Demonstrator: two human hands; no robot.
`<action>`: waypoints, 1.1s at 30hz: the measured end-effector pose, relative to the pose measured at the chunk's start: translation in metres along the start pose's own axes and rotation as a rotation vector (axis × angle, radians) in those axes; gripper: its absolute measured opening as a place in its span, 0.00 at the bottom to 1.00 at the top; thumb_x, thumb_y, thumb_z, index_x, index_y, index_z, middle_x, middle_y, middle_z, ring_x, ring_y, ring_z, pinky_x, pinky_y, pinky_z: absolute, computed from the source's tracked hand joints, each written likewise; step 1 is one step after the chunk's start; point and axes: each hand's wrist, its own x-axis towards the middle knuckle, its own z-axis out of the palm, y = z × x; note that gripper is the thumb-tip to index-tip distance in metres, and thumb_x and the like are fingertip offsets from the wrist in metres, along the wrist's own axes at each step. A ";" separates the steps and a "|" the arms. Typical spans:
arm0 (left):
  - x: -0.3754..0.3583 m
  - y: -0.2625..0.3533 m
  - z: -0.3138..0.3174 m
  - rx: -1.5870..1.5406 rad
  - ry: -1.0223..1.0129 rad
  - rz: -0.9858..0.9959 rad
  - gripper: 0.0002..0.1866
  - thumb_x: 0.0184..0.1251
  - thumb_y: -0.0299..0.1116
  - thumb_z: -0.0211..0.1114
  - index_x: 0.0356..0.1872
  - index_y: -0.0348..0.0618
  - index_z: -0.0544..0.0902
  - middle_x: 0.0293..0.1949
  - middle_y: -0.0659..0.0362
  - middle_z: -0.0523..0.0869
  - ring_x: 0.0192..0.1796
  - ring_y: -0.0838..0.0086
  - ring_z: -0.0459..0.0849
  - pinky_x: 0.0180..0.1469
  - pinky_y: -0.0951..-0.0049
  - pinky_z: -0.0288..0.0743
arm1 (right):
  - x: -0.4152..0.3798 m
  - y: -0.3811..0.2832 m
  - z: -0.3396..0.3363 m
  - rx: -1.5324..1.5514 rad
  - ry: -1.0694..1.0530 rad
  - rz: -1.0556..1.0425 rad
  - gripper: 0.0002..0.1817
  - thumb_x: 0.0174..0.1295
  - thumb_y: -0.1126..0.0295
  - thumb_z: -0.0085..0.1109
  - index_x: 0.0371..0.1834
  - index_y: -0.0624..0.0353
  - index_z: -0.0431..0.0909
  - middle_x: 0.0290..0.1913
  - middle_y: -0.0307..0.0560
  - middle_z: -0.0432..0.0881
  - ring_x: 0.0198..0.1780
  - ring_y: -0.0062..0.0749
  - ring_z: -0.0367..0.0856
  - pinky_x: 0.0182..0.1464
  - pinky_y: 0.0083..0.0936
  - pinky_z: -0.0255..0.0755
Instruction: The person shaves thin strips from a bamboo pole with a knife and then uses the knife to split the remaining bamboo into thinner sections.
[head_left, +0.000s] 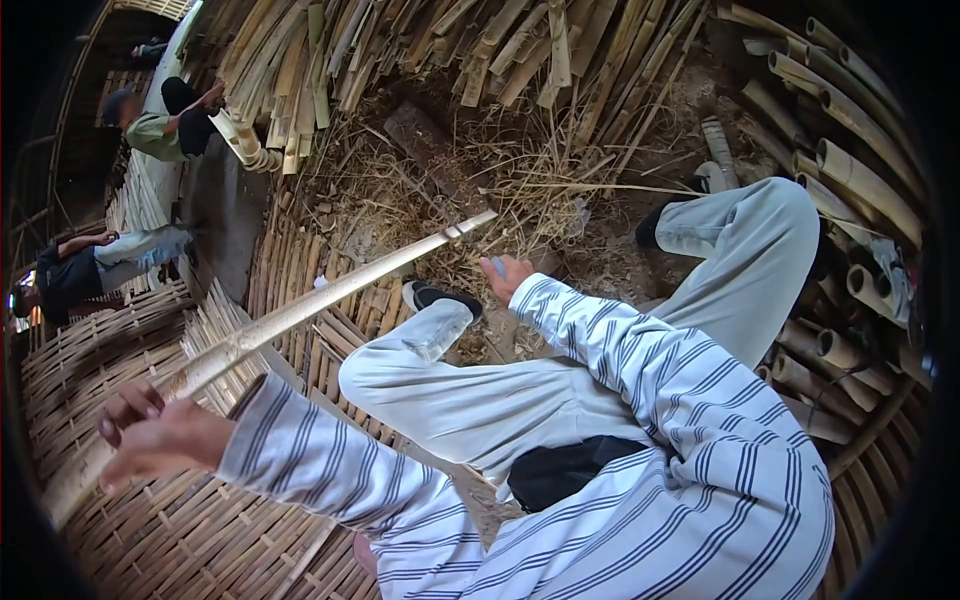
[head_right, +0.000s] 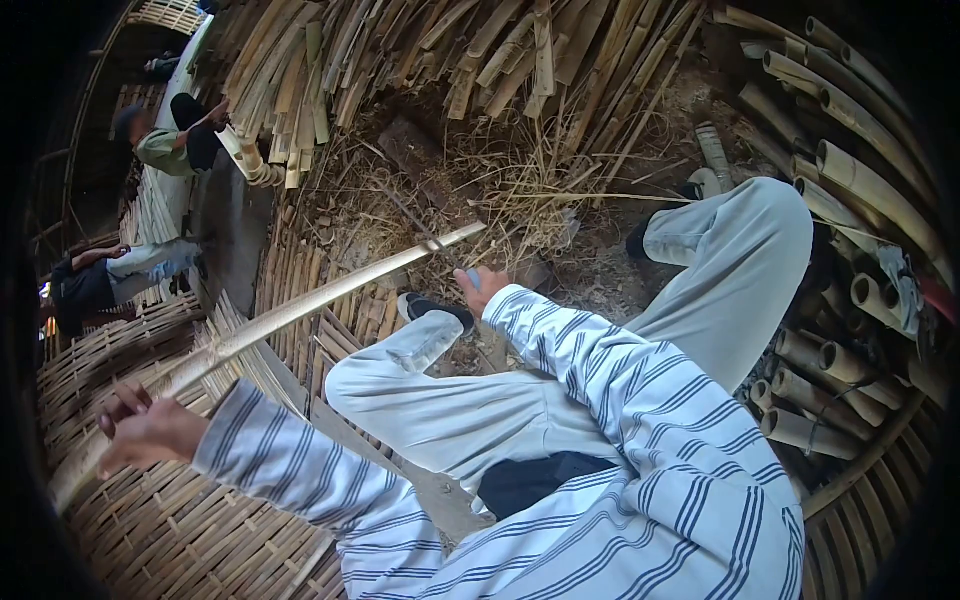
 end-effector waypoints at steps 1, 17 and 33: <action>-0.003 -0.001 -0.004 -0.001 -0.018 0.048 0.36 0.68 0.65 0.15 0.19 0.46 0.59 0.13 0.62 0.57 0.15 0.78 0.49 0.16 0.76 0.47 | -0.002 -0.002 -0.003 0.012 -0.016 -0.004 0.35 0.62 0.38 0.43 0.48 0.62 0.77 0.43 0.73 0.78 0.48 0.65 0.77 0.55 0.46 0.70; -0.003 -0.004 -0.004 0.028 0.089 0.089 0.35 0.69 0.64 0.17 0.22 0.45 0.60 0.14 0.62 0.56 0.17 0.77 0.49 0.19 0.77 0.49 | -0.008 0.016 0.026 -0.081 0.050 -0.112 0.20 0.51 0.54 0.64 0.37 0.59 0.80 0.33 0.62 0.83 0.36 0.58 0.82 0.42 0.44 0.77; -0.009 0.003 0.003 -0.040 0.116 0.104 0.33 0.70 0.62 0.20 0.20 0.45 0.59 0.15 0.61 0.57 0.16 0.76 0.48 0.20 0.74 0.48 | 0.013 0.055 0.044 -0.066 0.061 -0.166 0.11 0.49 0.64 0.61 0.34 0.56 0.81 0.34 0.60 0.83 0.39 0.58 0.81 0.47 0.45 0.75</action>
